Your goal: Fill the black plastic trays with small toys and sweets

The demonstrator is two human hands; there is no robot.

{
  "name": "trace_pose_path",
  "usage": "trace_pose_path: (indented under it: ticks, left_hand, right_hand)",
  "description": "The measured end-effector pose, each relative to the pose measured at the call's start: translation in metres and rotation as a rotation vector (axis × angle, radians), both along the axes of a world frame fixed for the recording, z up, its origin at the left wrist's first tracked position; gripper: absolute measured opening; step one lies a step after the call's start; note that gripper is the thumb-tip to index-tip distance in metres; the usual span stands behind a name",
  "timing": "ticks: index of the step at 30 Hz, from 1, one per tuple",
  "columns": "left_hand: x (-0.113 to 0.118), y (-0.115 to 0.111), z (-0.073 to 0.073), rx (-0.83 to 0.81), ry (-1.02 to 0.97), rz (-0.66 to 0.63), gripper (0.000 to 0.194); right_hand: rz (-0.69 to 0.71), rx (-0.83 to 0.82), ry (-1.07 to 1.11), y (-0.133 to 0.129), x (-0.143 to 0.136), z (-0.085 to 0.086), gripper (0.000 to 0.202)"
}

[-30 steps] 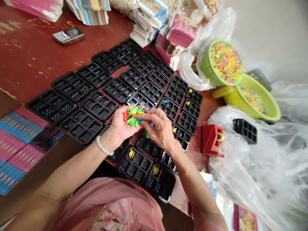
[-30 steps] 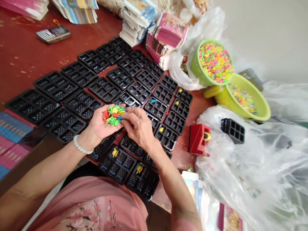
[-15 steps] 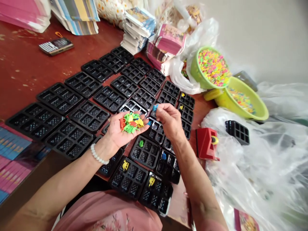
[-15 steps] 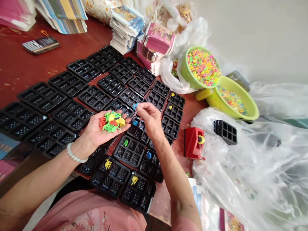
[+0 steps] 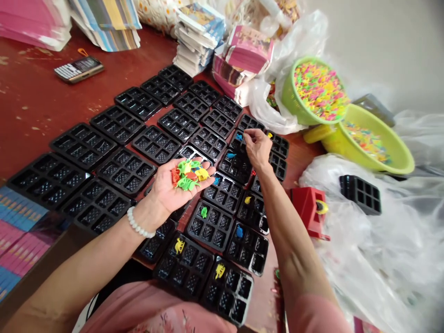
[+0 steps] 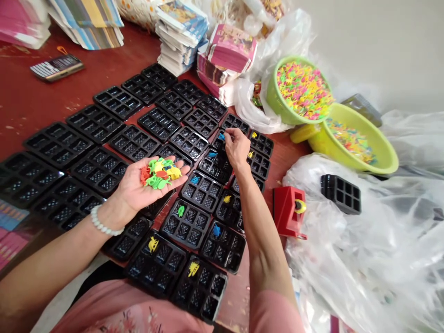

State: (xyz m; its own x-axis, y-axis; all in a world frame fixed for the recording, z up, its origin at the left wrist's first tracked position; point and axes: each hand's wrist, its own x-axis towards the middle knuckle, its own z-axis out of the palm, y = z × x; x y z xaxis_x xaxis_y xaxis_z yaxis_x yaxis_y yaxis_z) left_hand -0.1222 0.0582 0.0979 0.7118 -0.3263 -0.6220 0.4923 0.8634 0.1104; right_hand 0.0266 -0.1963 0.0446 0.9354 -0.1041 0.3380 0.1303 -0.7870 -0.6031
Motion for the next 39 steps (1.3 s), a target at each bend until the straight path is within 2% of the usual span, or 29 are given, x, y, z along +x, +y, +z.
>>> trace_pose_path:
  ticks: [2, 5, 7, 8, 10, 12, 16, 18, 20, 22, 25, 28, 31, 33, 34, 35, 37, 39]
  left_hand:
    - [0.001, 0.001, -0.002, 0.001, -0.017, 0.012, 0.029]
    - [0.001, 0.001, -0.005, 0.003, -0.047, 0.027, 0.03]
    - [0.001, 0.001, -0.008, -0.006, -0.061, 0.045, 0.029]
    - [0.001, 0.001, -0.009, -0.013, -0.067, 0.05, 0.029]
    - [0.001, 0.001, -0.011, -0.02, -0.075, 0.05, 0.027]
    - [0.002, 0.001, -0.012, -0.011, -0.072, 0.034, 0.028]
    - [0.004, 0.001, -0.014, -0.023, -0.082, 0.032, 0.028]
    - [0.004, 0.002, -0.014, -0.028, -0.089, 0.037, 0.028]
    - [0.004, 0.004, -0.012, -0.021, -0.071, 0.02, 0.028]
    - [0.005, 0.006, -0.008, -0.009, -0.035, -0.006, 0.028]
    - [0.007, 0.008, -0.002, 0.026, -0.006, -0.021, 0.032]
    - [0.013, 0.008, 0.002, 0.055, 0.0, -0.044, 0.036]
    - [0.019, 0.009, 0.002, 0.067, -0.016, -0.047, 0.036]
    - [0.022, 0.01, 0.001, 0.074, -0.02, -0.042, 0.036]
    - [0.023, 0.01, 0.0, 0.073, -0.021, -0.045, 0.036]
    - [0.024, 0.011, -0.001, 0.072, -0.02, -0.049, 0.036]
    - [0.025, 0.013, -0.003, 0.07, -0.021, -0.054, 0.037]
    - [0.025, 0.014, -0.005, 0.057, -0.038, -0.044, 0.038]
  right_hand:
    - [0.114, 0.084, -0.036, 0.015, -0.018, 0.008, 0.022]
    - [0.465, 0.213, 0.02, 0.044, -0.06, 0.029, 0.025]
    - [0.707, 0.192, 0.073, 0.061, -0.088, 0.041, 0.026]
    - [0.779, 0.15, 0.073, 0.068, -0.099, 0.045, 0.025]
    - [0.828, 0.058, 0.035, 0.076, -0.113, 0.049, 0.022]
    - [0.809, 0.012, -0.006, 0.08, -0.12, 0.05, 0.019]
    - [0.777, 0.076, -0.015, 0.078, -0.12, 0.049, 0.017]
    - [0.712, 0.165, 0.012, 0.072, -0.11, 0.049, 0.02]
    - [0.569, 0.229, 0.003, 0.059, -0.086, 0.045, 0.025]
    - [0.371, 0.21, -0.067, 0.039, -0.046, 0.039, 0.025]
    - [0.114, 0.057, -0.096, 0.004, 0.027, 0.026, 0.018]
    - [0.027, -0.06, -0.022, -0.022, 0.084, 0.014, 0.012]
    - [0.031, -0.081, -0.011, -0.025, 0.098, 0.011, 0.013]
    - [0.11, -0.026, -0.03, -0.011, 0.082, 0.016, 0.02]
    - [0.191, 0.017, -0.029, 0.0, 0.067, 0.021, 0.024]
    - [0.312, 0.075, -0.019, 0.012, 0.05, 0.027, 0.028]
    - [0.638, 0.147, 0.055, 0.041, 0.011, 0.041, 0.034]
    - [0.909, 0.097, 0.087, 0.069, -0.024, 0.052, 0.033]
